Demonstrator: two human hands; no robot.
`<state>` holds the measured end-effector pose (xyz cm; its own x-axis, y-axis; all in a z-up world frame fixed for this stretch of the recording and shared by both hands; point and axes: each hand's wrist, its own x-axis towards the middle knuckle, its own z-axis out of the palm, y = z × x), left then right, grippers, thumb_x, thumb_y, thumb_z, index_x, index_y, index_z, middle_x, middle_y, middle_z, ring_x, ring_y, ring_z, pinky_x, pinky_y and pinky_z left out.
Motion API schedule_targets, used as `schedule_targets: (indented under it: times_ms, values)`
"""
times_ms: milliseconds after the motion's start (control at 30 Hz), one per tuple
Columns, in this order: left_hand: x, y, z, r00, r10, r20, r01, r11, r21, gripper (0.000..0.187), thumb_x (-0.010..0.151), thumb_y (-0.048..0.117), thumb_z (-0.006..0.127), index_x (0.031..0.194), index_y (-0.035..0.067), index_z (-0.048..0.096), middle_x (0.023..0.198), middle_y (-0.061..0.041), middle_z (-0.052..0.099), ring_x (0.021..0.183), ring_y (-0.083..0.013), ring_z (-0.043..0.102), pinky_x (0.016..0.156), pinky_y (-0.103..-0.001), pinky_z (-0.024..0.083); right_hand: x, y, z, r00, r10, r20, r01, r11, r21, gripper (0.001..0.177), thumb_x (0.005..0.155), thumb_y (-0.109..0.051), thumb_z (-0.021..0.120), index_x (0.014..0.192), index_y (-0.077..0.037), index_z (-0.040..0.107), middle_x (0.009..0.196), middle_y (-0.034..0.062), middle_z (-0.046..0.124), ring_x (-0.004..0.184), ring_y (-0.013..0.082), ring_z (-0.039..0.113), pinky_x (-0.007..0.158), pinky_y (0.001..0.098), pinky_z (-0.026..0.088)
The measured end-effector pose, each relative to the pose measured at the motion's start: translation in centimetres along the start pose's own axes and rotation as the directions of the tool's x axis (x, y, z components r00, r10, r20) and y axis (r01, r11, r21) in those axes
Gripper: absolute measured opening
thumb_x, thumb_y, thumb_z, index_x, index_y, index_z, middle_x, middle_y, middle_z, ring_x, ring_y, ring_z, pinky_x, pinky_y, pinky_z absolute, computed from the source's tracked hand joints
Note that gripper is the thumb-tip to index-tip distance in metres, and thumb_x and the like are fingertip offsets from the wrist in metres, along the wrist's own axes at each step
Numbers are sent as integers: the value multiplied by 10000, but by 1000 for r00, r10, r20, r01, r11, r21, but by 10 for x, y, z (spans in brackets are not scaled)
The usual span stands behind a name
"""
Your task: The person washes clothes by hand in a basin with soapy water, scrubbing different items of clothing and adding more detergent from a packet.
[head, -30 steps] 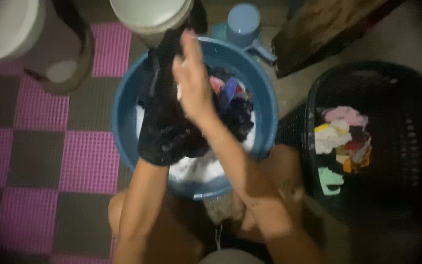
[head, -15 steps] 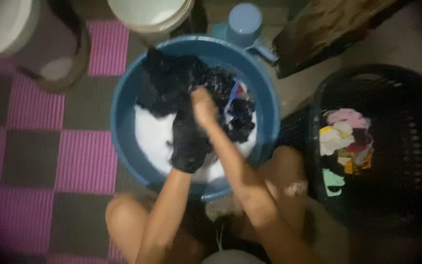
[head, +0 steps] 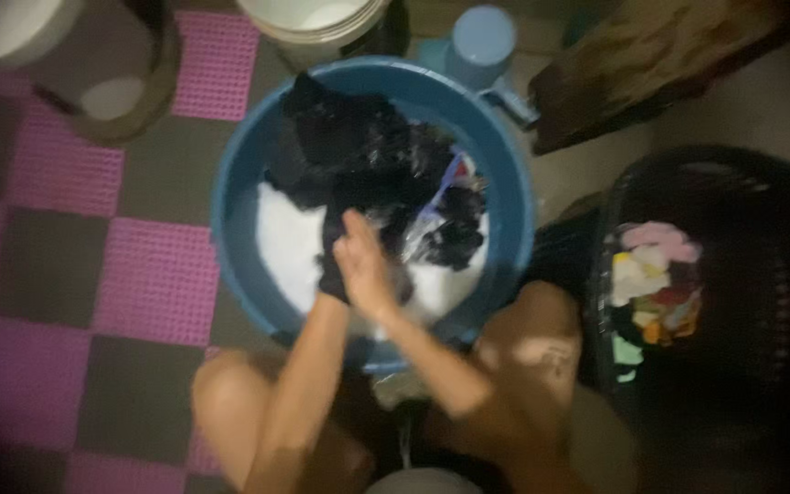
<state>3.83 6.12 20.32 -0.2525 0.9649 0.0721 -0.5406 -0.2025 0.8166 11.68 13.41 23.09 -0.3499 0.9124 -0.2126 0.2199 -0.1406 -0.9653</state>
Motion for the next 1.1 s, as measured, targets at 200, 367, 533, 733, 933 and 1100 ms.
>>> schedule_targets:
  times_ms: [200,367,533,733,933,1100]
  values:
    - [-22,-44,17,999,-31,-39,37,987,158,166,1120,173,493,1165,53,600,1020,-98,643,919,-221,619,797,-383,536,-30,-26,15,969,3,-247,79,944,321,356,1067,-308,417,1252,-57,588,1296,146,577,1241,323,527,1050,414,401]
    - [-12,-38,-26,1000,-10,-16,8,992,-122,166,1121,171,496,1141,51,610,991,-95,652,890,-216,626,773,-377,548,-64,-16,7,907,-410,-93,255,713,-653,181,1023,-200,581,944,-77,688,1091,158,650,1053,383,613,960,491,503]
    - [5,-36,-15,998,6,68,0,996,-93,215,1076,196,470,1019,74,639,945,-107,665,861,-221,646,739,-368,535,-68,-51,3,991,-133,-8,125,945,-301,232,817,-225,719,726,-30,634,884,157,655,848,353,678,778,460,530]
    - [-11,-26,-21,998,-7,56,10,998,-67,214,1077,196,470,1025,74,637,952,-107,664,865,-221,645,742,-369,534,-73,-90,-8,998,61,10,-55,956,-289,317,781,-309,796,931,-86,629,810,97,678,782,286,711,772,385,535]
    - [-2,-27,-16,998,-1,69,5,999,-54,212,1078,196,470,1031,73,636,959,-108,662,871,-222,644,746,-369,533,-52,-53,-14,722,-559,407,662,728,-175,163,797,-225,747,893,-93,737,764,103,661,764,293,652,705,424,513]
    - [-6,-31,-18,999,0,51,2,999,-43,210,1079,196,470,1036,72,635,966,-108,661,876,-223,643,750,-370,532,-87,-24,17,655,-242,716,391,919,-46,426,948,-329,755,755,29,626,746,124,552,754,247,582,681,392,490]
